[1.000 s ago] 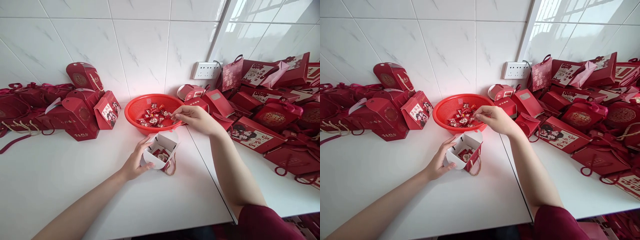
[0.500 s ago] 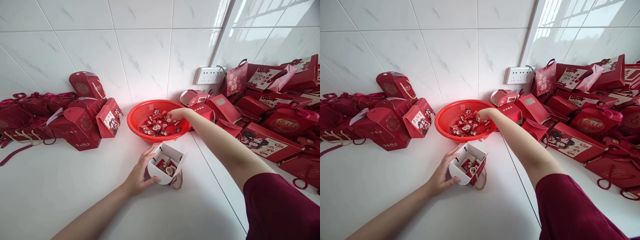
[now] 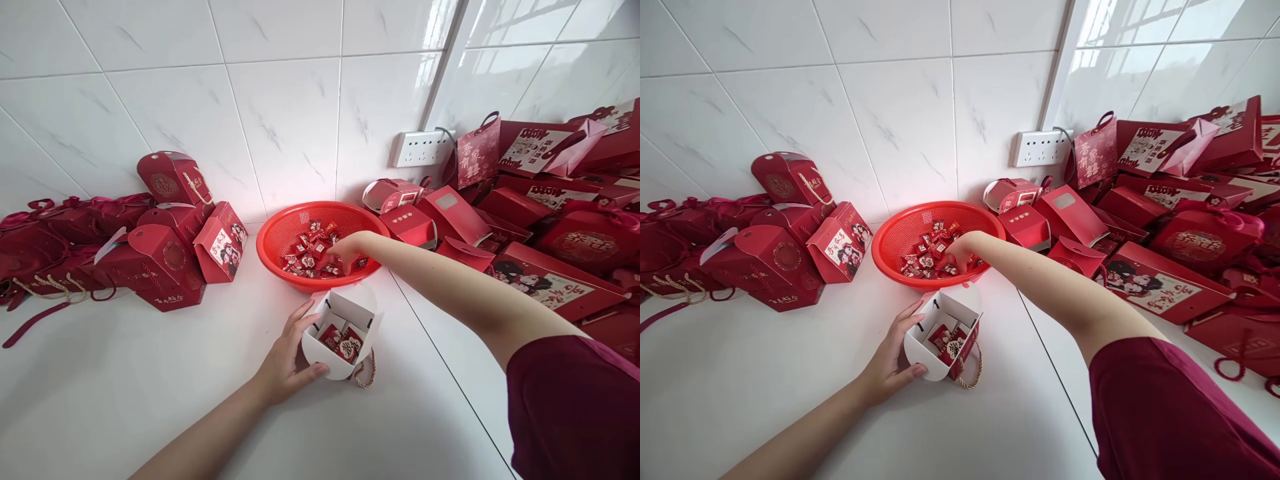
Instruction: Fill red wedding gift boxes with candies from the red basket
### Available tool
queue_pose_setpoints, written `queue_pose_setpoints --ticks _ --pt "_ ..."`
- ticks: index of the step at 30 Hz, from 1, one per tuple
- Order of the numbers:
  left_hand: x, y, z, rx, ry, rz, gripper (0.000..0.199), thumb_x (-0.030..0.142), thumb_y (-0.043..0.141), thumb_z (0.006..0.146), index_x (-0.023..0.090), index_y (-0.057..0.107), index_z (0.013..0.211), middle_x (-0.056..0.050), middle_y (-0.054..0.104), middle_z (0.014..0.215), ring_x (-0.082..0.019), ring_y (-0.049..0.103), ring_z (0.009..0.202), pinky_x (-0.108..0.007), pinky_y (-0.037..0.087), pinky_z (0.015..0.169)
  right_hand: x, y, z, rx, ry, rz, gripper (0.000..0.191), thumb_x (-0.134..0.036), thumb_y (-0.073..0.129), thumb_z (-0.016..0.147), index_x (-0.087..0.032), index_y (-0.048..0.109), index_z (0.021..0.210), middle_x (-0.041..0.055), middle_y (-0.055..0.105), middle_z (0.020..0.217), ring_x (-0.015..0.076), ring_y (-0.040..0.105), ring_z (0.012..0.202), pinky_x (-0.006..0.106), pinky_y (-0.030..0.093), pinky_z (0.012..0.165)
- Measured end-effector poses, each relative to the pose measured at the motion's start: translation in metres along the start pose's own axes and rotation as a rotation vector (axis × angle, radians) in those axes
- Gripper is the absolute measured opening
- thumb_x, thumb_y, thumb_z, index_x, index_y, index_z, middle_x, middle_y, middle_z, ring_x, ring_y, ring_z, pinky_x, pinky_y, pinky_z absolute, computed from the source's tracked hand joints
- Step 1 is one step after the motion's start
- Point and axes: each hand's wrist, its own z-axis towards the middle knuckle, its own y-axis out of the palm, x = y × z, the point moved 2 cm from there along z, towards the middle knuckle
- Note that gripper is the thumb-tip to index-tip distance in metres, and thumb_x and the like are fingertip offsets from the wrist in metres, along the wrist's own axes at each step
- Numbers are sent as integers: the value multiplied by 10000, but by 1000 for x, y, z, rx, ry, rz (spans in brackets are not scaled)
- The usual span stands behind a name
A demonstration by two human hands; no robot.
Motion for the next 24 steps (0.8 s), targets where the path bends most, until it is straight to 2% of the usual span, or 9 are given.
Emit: queue_pose_setpoints --ticks 2,4,8,13,15,18,19,22,24 --pt "0 0 0 3 -3 -7 753 491 680 864 322 313 1499 -112 169 1639 -361 166 1522 -539 308 1183 5 3 -3 -18 73 -30 470 -351 773 796 -160 648 1207 91 670 1105 284 631 1014 419 492 876" --pt "0 0 0 2 -5 -15 750 485 679 866 320 315 1499 -115 169 1637 -362 167 1521 -537 312 1181 9 6 -5 -19 147 -55 337 -398 673 912 -147 654 1137 81 664 1093 241 636 998 437 512 889" --pt "0 0 0 0 -7 -9 743 460 679 874 325 306 1502 -113 156 1640 -352 166 1523 -533 310 1181 12 10 -10 -5 237 -65 320 -419 608 966 -148 637 1135 79 647 1135 221 635 1003 438 526 894" --pt "0 0 1 2 0 -23 728 448 670 884 307 311 1502 -121 159 1640 -341 165 1524 -536 310 1183 9 5 -25 23 133 4 267 -355 635 955 -147 647 1122 63 664 1093 206 649 957 417 541 865" --pt "0 0 1 4 3 -27 727 448 669 885 299 315 1502 -124 161 1639 -344 172 1522 -543 313 1180 10 1 -35 107 94 45 239 -250 723 867 -156 678 1082 69 681 1081 235 651 965 405 535 854" --pt "0 0 2 11 10 -16 732 444 672 884 301 311 1505 -121 170 1638 -343 172 1522 -547 309 1182 12 -1 -55 314 38 130 353 -56 741 701 -187 715 1028 82 697 1133 296 648 1017 354 516 827" --pt "1 0 2 13 11 -11 733 441 671 886 302 308 1506 -120 172 1639 -341 171 1522 -546 305 1184 11 -1 -64 392 15 161 386 -36 711 695 -198 711 1045 77 691 1170 299 641 1049 336 508 834" --pt "2 0 2 16 17 11 727 427 667 892 299 303 1509 -123 176 1639 -334 179 1521 -549 278 1196 -1 9 -96 635 -103 273 379 -86 593 800 -229 649 1146 41 662 1253 234 609 1133 296 484 929" --pt "4 0 3 19 33 21 722 422 662 896 294 302 1509 -125 182 1638 -332 180 1521 -550 262 1204 -15 20 -119 828 -331 473 282 -128 572 840 -214 637 1100 43 667 1224 211 611 1136 319 481 983"
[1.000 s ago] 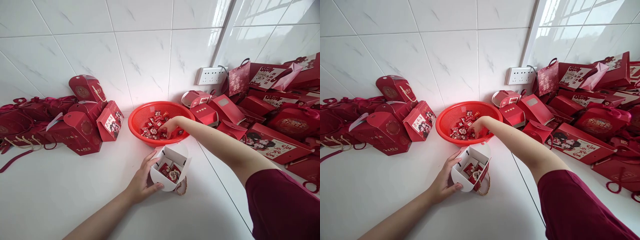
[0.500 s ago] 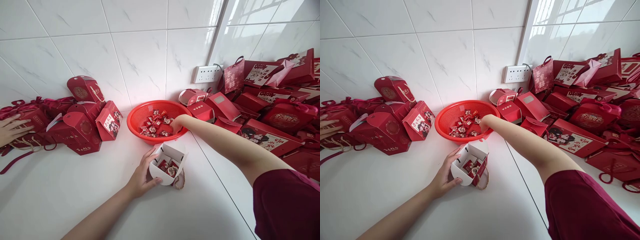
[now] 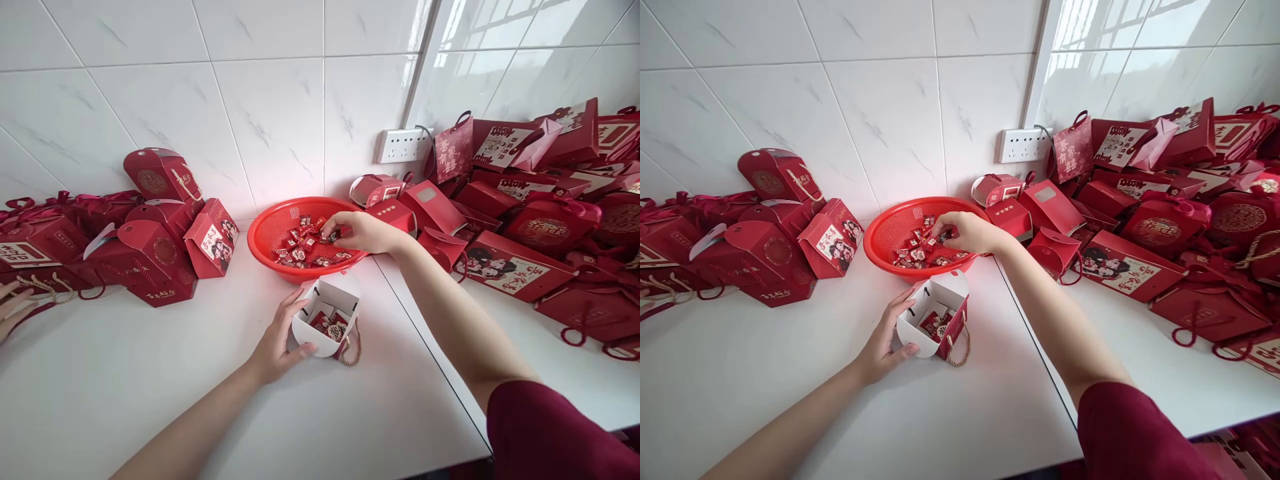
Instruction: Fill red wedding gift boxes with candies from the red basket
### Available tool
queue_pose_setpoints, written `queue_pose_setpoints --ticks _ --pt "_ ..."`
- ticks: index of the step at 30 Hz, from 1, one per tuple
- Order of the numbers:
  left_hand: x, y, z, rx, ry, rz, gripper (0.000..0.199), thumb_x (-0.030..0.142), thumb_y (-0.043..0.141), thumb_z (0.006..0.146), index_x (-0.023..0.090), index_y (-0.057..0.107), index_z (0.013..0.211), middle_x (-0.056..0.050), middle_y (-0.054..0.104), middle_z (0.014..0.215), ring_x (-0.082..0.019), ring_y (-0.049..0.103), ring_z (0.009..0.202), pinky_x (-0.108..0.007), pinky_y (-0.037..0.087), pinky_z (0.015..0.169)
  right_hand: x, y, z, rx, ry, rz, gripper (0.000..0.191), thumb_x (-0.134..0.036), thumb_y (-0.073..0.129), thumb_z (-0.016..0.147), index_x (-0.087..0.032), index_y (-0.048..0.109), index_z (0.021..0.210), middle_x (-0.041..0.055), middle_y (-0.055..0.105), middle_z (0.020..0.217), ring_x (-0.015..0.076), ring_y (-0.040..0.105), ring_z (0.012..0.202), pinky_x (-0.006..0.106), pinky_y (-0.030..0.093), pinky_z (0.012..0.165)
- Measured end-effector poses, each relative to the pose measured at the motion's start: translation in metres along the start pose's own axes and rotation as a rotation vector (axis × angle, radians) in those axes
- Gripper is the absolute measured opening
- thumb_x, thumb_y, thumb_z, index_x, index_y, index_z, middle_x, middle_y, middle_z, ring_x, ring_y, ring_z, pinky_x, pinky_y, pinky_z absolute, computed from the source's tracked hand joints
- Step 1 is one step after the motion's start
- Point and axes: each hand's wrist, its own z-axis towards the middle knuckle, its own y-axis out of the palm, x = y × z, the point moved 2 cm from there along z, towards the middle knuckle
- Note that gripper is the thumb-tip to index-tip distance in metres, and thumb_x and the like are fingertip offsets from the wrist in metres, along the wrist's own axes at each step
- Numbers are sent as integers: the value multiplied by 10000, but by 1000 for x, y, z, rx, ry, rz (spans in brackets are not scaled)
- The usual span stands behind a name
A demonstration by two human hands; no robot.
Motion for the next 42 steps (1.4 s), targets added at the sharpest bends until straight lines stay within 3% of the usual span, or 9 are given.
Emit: queue_pose_setpoints --ticks 2,4,8,13,18,25,32,39,42 --pt "1 0 1 7 17 3 716 427 659 897 285 310 1505 -126 193 1636 -335 174 1522 -552 261 1205 -18 4 -21 89 -198 333 184 -162 614 842 -199 639 1021 60 661 1211 225 605 1172 368 496 1002" --pt "2 1 2 16 32 7 710 430 657 896 276 318 1500 -130 202 1633 -338 179 1520 -555 273 1200 -31 12 -39 18 -289 527 161 -176 632 856 -195 646 1016 72 650 1240 234 593 1211 394 512 997" --pt "6 0 2 31 66 72 699 421 661 891 251 343 1490 -145 203 1630 -347 193 1515 -562 267 1199 -42 24 -66 -76 -246 386 185 -165 579 922 -210 669 1078 58 686 1184 207 631 1132 386 513 982" --pt "14 -2 -4 52 129 216 626 383 627 910 230 387 1468 -154 268 1602 -344 249 1494 -552 284 1191 -36 36 -97 302 -179 234 119 -244 550 987 -237 647 1056 72 659 1224 231 601 1171 423 479 1018" --pt "25 -2 -10 99 246 273 576 394 542 941 182 408 1459 -193 359 1543 -350 382 1414 -534 396 1114 -17 74 -132 684 -105 205 137 -301 519 1008 -258 588 1118 95 621 1196 247 585 1147 450 492 971" --pt "45 3 -14 171 558 527 431 364 572 892 217 568 1298 -123 660 1243 -285 598 1146 -459 528 951 -15 97 -149 570 -167 251 231 -315 509 1004 -253 541 1225 117 612 1214 263 576 1140 463 522 916" --pt "62 5 -23 68 839 745 188 287 586 913 227 667 1071 -46 730 1182 -207 594 1226 -358 557 1002 -28 99 -155 444 -331 157 323 -306 525 986 -240 496 1301 135 616 1212 273 604 1126 464 532 922" --pt "61 5 -18 102 775 778 232 251 589 904 295 666 1118 -12 715 1215 -220 607 1241 -392 555 1002 -24 105 -156 463 -379 135 366 -465 444 1011 -238 499 1292 152 632 1217 289 629 1100 469 558 851" --pt "55 2 -15 147 706 782 267 216 584 898 253 677 1146 -73 715 1184 -255 630 1193 -419 568 958 -30 91 -158 549 -386 74 298 -421 360 1038 -261 598 1120 114 688 1103 281 660 987 479 542 812"
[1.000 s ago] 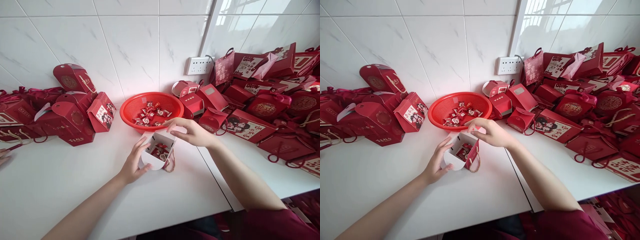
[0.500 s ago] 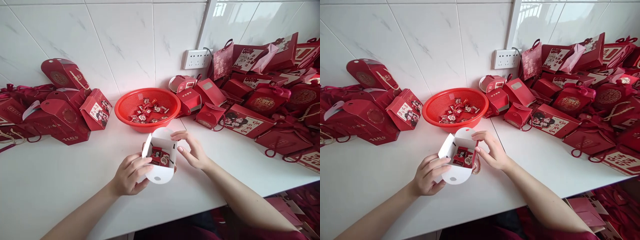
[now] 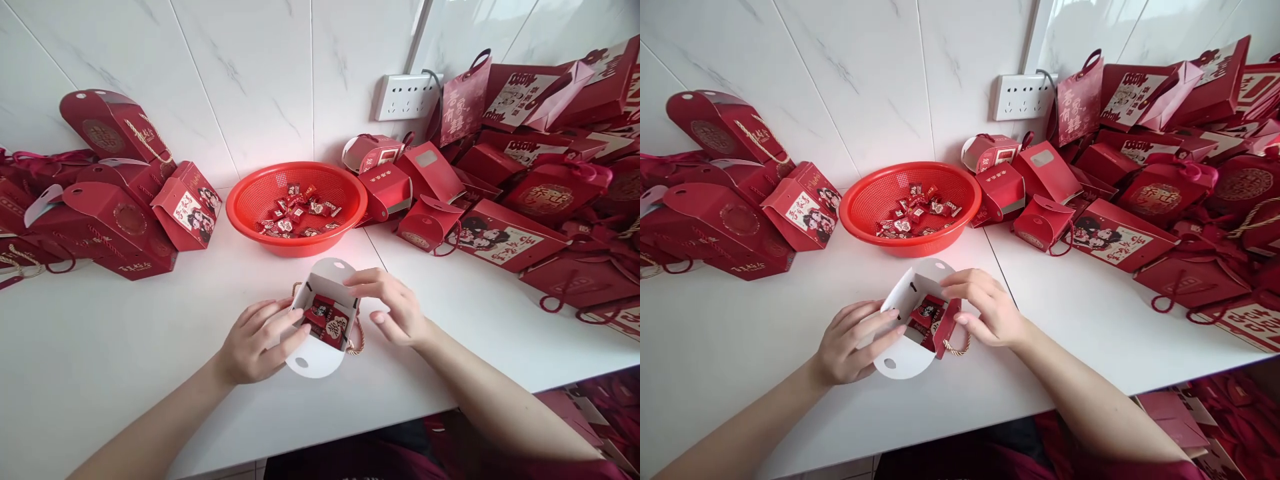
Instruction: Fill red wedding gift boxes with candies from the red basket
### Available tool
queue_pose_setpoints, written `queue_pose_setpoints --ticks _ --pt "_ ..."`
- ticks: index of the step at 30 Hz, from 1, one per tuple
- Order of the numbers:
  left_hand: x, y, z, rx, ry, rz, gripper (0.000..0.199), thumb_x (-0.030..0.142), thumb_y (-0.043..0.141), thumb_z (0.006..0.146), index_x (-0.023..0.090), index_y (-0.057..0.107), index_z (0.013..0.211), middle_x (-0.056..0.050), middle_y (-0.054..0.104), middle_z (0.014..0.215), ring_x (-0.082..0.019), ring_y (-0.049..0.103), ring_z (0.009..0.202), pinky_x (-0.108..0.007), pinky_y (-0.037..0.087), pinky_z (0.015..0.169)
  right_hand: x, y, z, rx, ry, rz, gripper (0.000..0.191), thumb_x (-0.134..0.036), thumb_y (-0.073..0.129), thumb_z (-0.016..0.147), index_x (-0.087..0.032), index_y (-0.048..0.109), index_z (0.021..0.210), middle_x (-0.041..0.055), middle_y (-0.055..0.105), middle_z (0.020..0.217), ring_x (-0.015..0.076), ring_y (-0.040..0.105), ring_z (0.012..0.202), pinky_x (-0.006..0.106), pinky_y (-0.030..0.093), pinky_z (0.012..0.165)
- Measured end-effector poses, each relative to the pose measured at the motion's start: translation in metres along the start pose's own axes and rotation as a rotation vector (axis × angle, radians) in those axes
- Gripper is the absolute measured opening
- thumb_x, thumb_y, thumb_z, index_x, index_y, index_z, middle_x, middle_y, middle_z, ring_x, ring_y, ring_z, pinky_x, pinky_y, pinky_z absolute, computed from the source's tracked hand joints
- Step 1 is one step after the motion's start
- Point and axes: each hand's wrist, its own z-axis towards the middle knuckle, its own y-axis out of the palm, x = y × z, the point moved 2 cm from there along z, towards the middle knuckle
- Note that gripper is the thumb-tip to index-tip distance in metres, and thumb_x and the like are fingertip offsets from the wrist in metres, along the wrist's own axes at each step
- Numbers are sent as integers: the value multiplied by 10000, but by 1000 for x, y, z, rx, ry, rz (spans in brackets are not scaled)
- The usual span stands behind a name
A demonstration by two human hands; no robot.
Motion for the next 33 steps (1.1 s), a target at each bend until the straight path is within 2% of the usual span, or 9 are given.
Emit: queue_pose_setpoints --ticks 3,6,9,11,14,18,22,28,33 --pt "-6 1 -4 -18 -2 -19 293 119 566 892 187 667 1158 -123 709 1192 -226 679 1092 -393 590 928 -14 -23 32 13 -25 -120 313 -282 417 1019 -270 625 785 41 728 884 242 658 800 456 492 783" --pt "-8 1 -6 -50 90 12 240 145 637 885 211 663 1114 -86 716 1211 -196 694 1081 -368 593 967 -24 -29 79 -313 72 -17 231 -245 520 994 -260 672 820 21 721 837 195 655 753 352 503 686" --pt "-6 -1 -3 -49 168 72 184 188 671 884 252 664 1056 -27 752 1112 -172 728 998 -345 608 960 -21 2 106 -905 77 38 207 -160 562 942 -272 714 856 -17 724 834 151 640 660 296 500 621" --pt "-5 -3 1 -53 176 71 171 202 660 895 274 660 1050 0 761 1057 -161 740 950 -325 623 927 -13 35 104 -1278 36 -162 207 -95 659 823 -266 693 713 -39 681 705 136 565 517 300 472 542" --pt "-4 -5 6 -59 175 64 183 217 652 901 297 657 1065 16 755 1033 -146 740 916 -302 627 902 -5 77 92 -1413 10 -265 443 -16 808 583 -243 477 396 -61 444 405 131 435 410 307 433 503" --pt "-1 -7 9 -31 251 133 153 181 645 878 233 679 1018 -26 754 962 -140 719 764 -302 633 817 -14 75 93 -1377 -23 -301 365 -3 743 682 -232 536 488 -36 514 495 141 466 471 299 402 514" --pt "0 -8 11 28 216 118 144 179 620 878 204 686 1004 -33 746 901 -138 705 738 -318 628 814 -31 19 114 -1136 63 -390 198 -123 578 894 -171 649 1072 38 674 784 170 561 545 291 343 468" --pt "2 -9 10 34 245 94 157 204 642 872 184 713 1011 -40 746 908 -136 694 716 -321 634 795 -46 -54 99 -625 201 103 396 -183 685 884 -209 546 1254 27 681 1012 165 681 848 269 538 748" --pt "9 -12 9 50 311 78 177 193 608 879 183 738 999 -34 740 866 -123 669 651 -296 636 741 -40 -61 56 -315 191 288 388 -72 673 851 -244 602 1191 51 691 1115 230 668 1059 371 541 944"
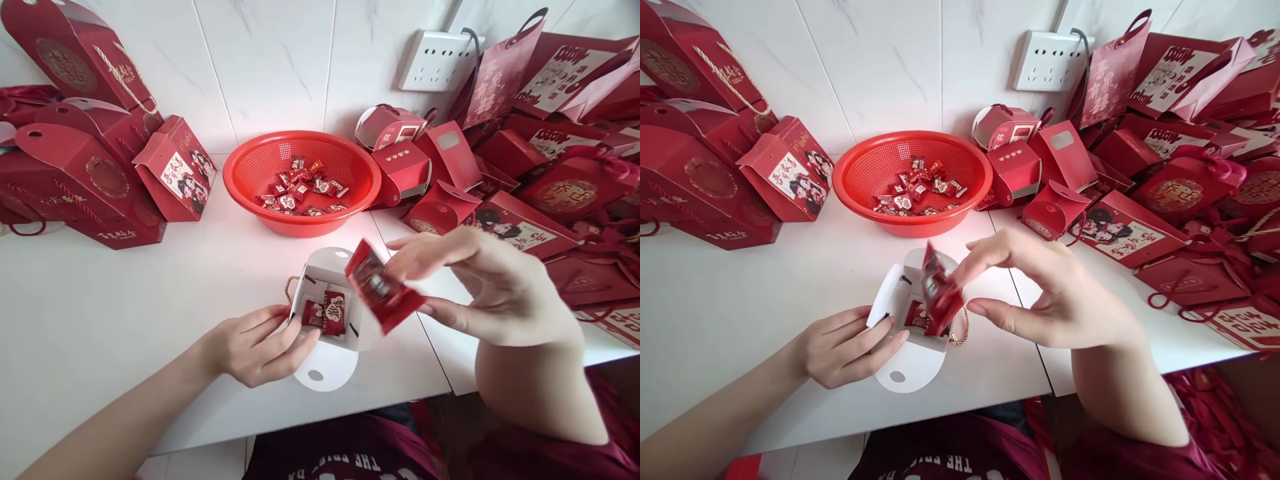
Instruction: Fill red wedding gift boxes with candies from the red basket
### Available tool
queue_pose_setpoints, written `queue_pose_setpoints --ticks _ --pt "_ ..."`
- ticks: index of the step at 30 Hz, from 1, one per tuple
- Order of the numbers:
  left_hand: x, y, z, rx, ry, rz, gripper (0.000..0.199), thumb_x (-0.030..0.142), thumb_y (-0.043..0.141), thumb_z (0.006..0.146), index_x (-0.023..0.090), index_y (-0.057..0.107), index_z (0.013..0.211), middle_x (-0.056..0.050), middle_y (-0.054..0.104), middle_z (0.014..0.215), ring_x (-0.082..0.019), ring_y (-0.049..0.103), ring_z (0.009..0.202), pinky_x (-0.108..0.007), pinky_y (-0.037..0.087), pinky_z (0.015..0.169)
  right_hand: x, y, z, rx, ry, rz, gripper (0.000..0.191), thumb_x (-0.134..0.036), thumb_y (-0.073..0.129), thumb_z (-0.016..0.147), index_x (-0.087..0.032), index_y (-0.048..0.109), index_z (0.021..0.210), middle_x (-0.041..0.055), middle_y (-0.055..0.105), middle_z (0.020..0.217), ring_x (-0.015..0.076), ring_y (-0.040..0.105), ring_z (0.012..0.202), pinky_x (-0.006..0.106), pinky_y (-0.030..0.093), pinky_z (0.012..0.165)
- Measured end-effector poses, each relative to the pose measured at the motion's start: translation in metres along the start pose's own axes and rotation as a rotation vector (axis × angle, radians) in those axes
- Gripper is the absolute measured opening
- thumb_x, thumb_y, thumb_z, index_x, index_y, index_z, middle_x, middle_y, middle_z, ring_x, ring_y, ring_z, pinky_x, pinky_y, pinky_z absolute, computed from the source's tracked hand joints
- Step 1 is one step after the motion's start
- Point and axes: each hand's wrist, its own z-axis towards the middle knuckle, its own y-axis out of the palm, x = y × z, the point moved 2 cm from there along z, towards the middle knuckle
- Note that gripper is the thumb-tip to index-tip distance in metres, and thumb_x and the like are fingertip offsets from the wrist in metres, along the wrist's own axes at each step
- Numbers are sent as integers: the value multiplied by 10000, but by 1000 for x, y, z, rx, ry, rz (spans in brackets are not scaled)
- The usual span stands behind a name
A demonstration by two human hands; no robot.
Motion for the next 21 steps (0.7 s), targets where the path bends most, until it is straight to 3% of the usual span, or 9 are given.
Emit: queue_pose_setpoints --ticks 5,10,15,17,21 --pt "2 0 4 -19 0 -10 167 201 604 893 201 732 1000 -26 745 905 -113 673 674 -280 632 750 20 16 -9 68 -21 11 274 5 613 862 -203 647 1036 35 731 968 196 692 927 455 500 1010" --pt "2 0 3 -27 -31 13 171 210 603 897 215 733 1008 -8 753 906 -105 670 678 -277 616 754 41 26 -12 226 10 -30 257 -17 625 866 -202 636 1043 58 707 994 211 671 941 415 545 863" --pt "-2 5 -3 12 -212 173 169 177 682 849 243 739 993 32 753 863 -149 688 776 -341 571 839 58 40 -17 455 -65 -281 266 -76 686 837 -209 603 1052 47 621 918 186 594 824 353 521 707" --pt "-4 8 -6 31 -264 190 186 154 684 836 230 731 999 18 747 847 -182 697 839 -375 557 887 62 49 -16 449 -94 -341 282 -66 655 856 -206 585 1090 53 616 926 178 588 808 329 526 670" --pt "-5 11 -6 42 -309 220 194 137 664 841 221 732 1002 -1 740 867 -217 700 987 -394 517 973 67 66 -16 322 -143 -389 364 -88 638 881 -181 535 1218 135 621 1132 233 620 1046 390 562 832"
